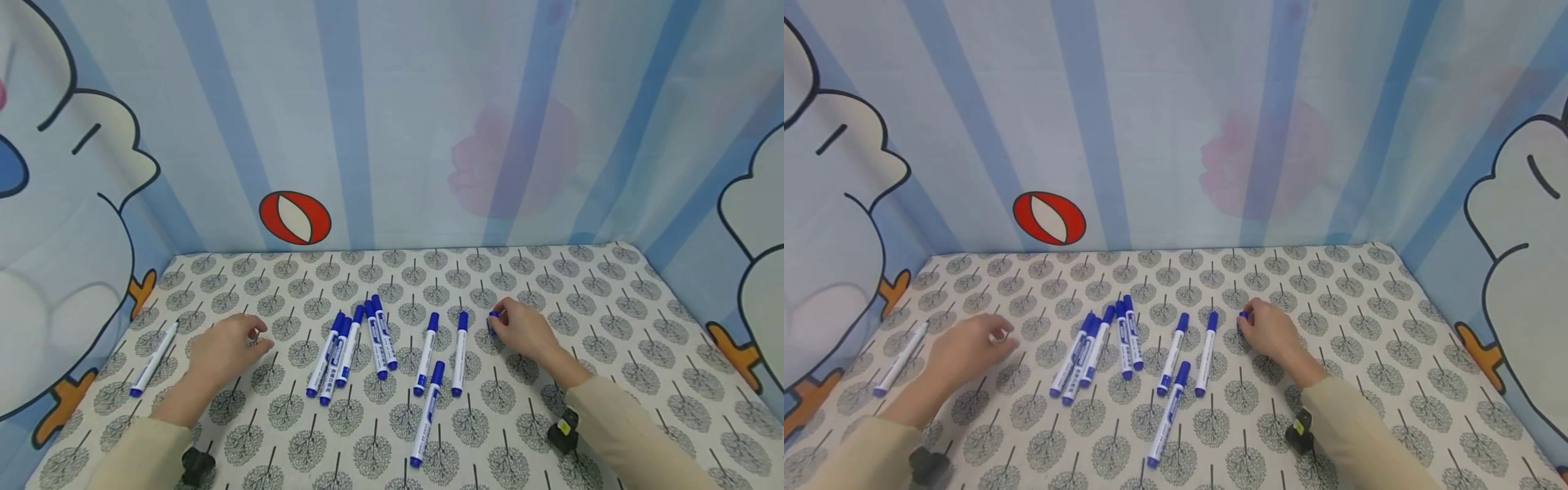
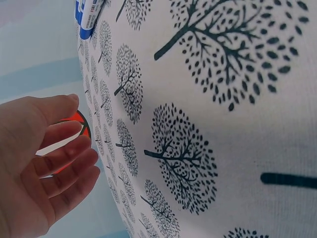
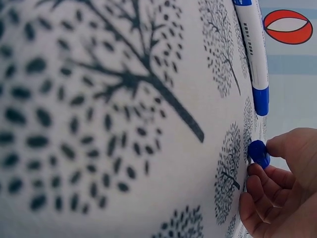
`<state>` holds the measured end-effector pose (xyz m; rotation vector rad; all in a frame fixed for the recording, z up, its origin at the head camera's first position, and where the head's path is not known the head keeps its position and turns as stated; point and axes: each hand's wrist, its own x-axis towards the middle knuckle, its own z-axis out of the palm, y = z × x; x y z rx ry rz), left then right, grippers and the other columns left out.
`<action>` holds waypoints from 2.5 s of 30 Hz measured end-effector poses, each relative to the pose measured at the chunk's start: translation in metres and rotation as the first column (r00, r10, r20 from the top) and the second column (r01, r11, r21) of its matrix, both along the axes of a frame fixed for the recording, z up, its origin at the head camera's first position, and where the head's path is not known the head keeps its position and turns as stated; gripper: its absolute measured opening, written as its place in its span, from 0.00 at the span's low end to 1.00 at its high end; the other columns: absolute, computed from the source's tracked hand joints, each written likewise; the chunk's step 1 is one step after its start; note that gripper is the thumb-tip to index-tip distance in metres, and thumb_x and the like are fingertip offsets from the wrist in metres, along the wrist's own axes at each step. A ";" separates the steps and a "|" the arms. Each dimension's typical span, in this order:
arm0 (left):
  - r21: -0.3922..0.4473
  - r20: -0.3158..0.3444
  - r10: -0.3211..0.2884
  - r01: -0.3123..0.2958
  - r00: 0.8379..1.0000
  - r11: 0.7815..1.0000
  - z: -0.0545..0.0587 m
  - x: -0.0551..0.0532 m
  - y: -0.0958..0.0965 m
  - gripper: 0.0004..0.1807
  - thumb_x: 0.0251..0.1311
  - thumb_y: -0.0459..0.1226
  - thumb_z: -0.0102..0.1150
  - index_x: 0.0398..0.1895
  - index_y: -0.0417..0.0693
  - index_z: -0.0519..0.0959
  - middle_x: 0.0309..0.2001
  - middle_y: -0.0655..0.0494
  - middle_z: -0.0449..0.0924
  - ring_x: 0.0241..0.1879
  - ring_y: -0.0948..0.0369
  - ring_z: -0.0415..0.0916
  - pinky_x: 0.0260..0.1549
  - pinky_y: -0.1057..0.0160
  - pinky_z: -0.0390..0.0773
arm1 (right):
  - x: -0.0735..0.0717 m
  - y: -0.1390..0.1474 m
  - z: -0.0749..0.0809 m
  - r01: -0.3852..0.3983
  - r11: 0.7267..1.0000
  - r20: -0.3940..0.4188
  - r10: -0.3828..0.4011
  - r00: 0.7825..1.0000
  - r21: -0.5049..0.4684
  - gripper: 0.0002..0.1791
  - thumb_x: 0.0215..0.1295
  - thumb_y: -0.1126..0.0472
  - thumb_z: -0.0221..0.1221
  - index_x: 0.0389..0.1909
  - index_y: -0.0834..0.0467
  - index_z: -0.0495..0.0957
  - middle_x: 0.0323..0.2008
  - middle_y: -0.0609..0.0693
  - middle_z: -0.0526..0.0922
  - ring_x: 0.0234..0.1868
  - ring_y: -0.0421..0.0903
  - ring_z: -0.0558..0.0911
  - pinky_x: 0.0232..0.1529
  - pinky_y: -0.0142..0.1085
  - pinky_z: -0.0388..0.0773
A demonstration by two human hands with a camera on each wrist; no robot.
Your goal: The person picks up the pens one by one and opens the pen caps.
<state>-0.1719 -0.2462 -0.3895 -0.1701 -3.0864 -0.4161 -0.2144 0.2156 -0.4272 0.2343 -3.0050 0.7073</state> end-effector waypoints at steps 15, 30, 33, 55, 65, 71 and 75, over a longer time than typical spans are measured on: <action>-0.024 -0.027 -0.031 0.030 0.999 0.999 -0.001 0.002 0.004 0.16 0.51 0.45 0.64 0.41 0.47 0.79 0.36 0.51 0.79 0.25 0.61 0.73 0.15 0.65 0.69 | 0.001 0.001 0.002 0.022 1.000 0.025 -0.021 0.999 -0.020 0.16 0.63 0.57 0.53 0.45 0.65 0.74 0.31 0.54 0.81 0.27 0.46 0.78 0.25 0.37 0.73; 0.041 -0.015 -0.042 0.043 0.999 0.998 -0.005 0.004 0.018 0.17 0.50 0.46 0.64 0.43 0.50 0.80 0.39 0.51 0.81 0.29 0.59 0.75 0.19 0.62 0.73 | 0.009 0.005 0.014 -0.045 0.998 -0.057 0.042 0.997 -0.036 0.17 0.64 0.57 0.52 0.49 0.63 0.74 0.33 0.52 0.81 0.29 0.44 0.78 0.25 0.34 0.73; 0.068 -0.016 -0.044 0.045 0.999 0.997 -0.007 0.006 0.022 0.17 0.50 0.46 0.64 0.42 0.50 0.80 0.39 0.51 0.81 0.29 0.60 0.75 0.20 0.63 0.73 | 0.009 0.005 0.016 -0.054 0.998 -0.097 0.051 0.994 -0.023 0.16 0.64 0.56 0.53 0.48 0.61 0.76 0.33 0.51 0.81 0.31 0.45 0.79 0.28 0.35 0.75; 0.094 -0.010 -0.060 0.061 0.998 0.994 -0.024 0.007 0.058 0.21 0.46 0.49 0.66 0.42 0.49 0.80 0.35 0.56 0.78 0.26 0.64 0.71 0.21 0.67 0.70 | 0.019 -0.001 0.028 -0.202 0.979 -0.295 0.196 0.935 0.011 0.12 0.60 0.59 0.57 0.43 0.59 0.78 0.34 0.48 0.82 0.33 0.43 0.80 0.31 0.35 0.78; 0.081 0.014 -0.048 0.047 0.999 0.996 -0.024 0.006 0.071 0.25 0.45 0.49 0.65 0.47 0.47 0.78 0.33 0.57 0.76 0.27 0.63 0.71 0.21 0.67 0.70 | 0.024 -0.008 0.033 -0.254 0.966 -0.326 0.254 0.910 0.044 0.13 0.58 0.60 0.59 0.44 0.59 0.77 0.34 0.49 0.82 0.33 0.43 0.80 0.30 0.32 0.76; 0.107 0.049 -0.051 0.045 0.997 0.993 -0.025 0.006 0.077 0.25 0.46 0.47 0.64 0.47 0.43 0.78 0.32 0.56 0.76 0.25 0.63 0.70 0.20 0.67 0.70 | 0.026 -0.012 0.034 -0.253 0.966 -0.323 0.258 0.911 0.058 0.13 0.58 0.59 0.59 0.43 0.58 0.78 0.30 0.45 0.80 0.30 0.41 0.78 0.29 0.31 0.74; 0.127 0.053 -0.059 0.052 0.997 0.991 -0.027 0.005 0.079 0.23 0.46 0.44 0.64 0.46 0.42 0.79 0.29 0.56 0.74 0.24 0.63 0.69 0.20 0.67 0.70 | 0.028 -0.014 0.034 -0.263 0.963 -0.329 0.265 0.906 0.052 0.12 0.58 0.60 0.60 0.43 0.58 0.78 0.29 0.44 0.80 0.29 0.41 0.78 0.28 0.29 0.74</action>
